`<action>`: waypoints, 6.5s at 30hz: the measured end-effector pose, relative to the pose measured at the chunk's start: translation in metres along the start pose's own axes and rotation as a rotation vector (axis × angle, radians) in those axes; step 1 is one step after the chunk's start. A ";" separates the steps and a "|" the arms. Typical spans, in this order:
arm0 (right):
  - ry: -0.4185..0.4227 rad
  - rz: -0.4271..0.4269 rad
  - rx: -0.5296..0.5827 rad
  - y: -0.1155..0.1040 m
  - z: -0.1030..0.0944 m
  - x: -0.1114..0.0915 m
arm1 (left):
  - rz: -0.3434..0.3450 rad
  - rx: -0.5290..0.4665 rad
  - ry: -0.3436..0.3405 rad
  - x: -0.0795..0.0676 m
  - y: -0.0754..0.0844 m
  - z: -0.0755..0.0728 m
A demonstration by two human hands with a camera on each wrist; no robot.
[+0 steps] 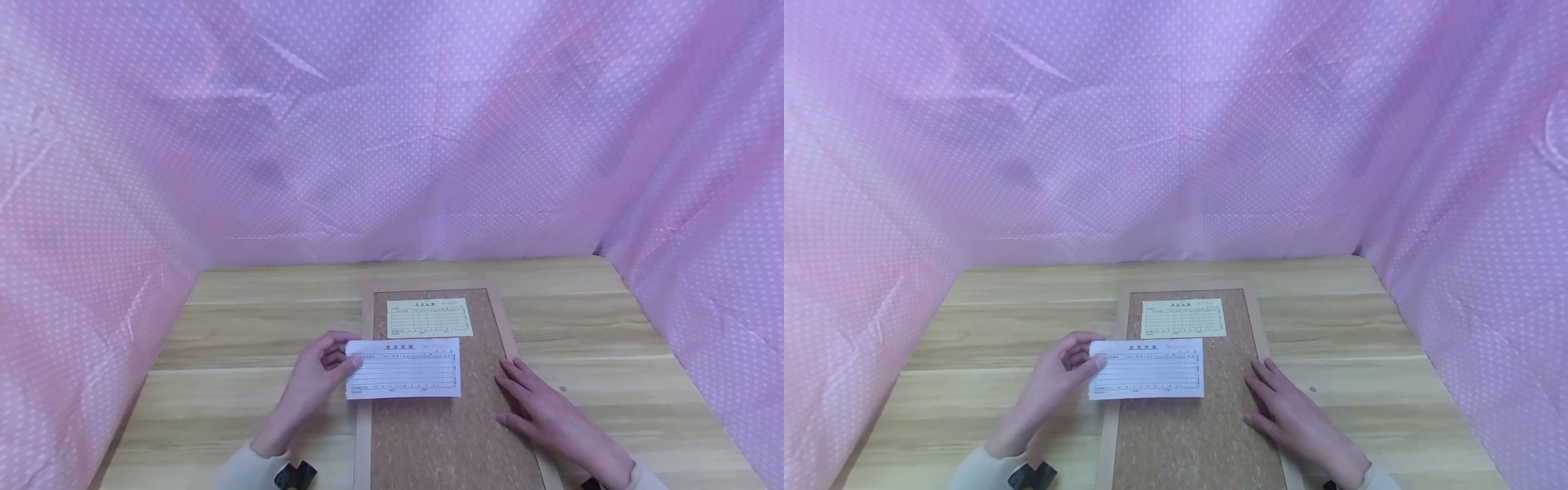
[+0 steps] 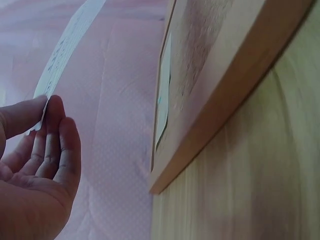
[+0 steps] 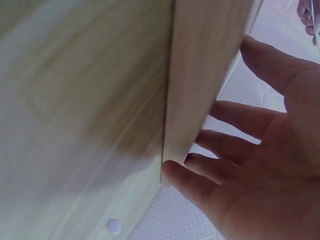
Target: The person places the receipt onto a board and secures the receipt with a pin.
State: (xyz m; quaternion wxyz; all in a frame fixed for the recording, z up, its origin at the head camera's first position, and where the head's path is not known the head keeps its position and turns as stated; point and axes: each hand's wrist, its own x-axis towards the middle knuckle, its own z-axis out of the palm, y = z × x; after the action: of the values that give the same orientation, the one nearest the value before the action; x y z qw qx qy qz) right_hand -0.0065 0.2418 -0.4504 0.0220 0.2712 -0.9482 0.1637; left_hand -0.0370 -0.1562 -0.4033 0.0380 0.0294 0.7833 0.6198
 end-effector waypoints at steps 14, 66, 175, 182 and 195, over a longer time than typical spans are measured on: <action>0.080 -0.004 0.071 -0.013 -0.006 0.013 | -0.014 0.009 -0.049 0.006 -0.003 0.033; 0.350 0.129 0.541 -0.030 -0.020 0.034 | -0.062 -0.011 -0.073 0.010 -0.008 0.052; 0.052 0.134 0.323 -0.003 -0.011 0.066 | 0.094 0.384 -0.194 0.026 -0.025 0.052; 0.018 0.129 0.324 0.001 -0.010 0.071 | 0.091 0.383 -0.201 0.028 -0.026 0.052; -0.003 0.139 0.313 0.007 -0.006 0.075 | 0.073 0.402 -0.228 0.035 -0.034 0.052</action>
State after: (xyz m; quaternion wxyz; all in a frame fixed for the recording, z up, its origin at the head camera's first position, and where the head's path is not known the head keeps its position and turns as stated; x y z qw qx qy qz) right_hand -0.0742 0.2116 -0.4368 -0.0332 0.2051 -0.9277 0.3101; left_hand -0.0670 -0.1100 -0.4490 0.0973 0.1348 0.8799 0.4451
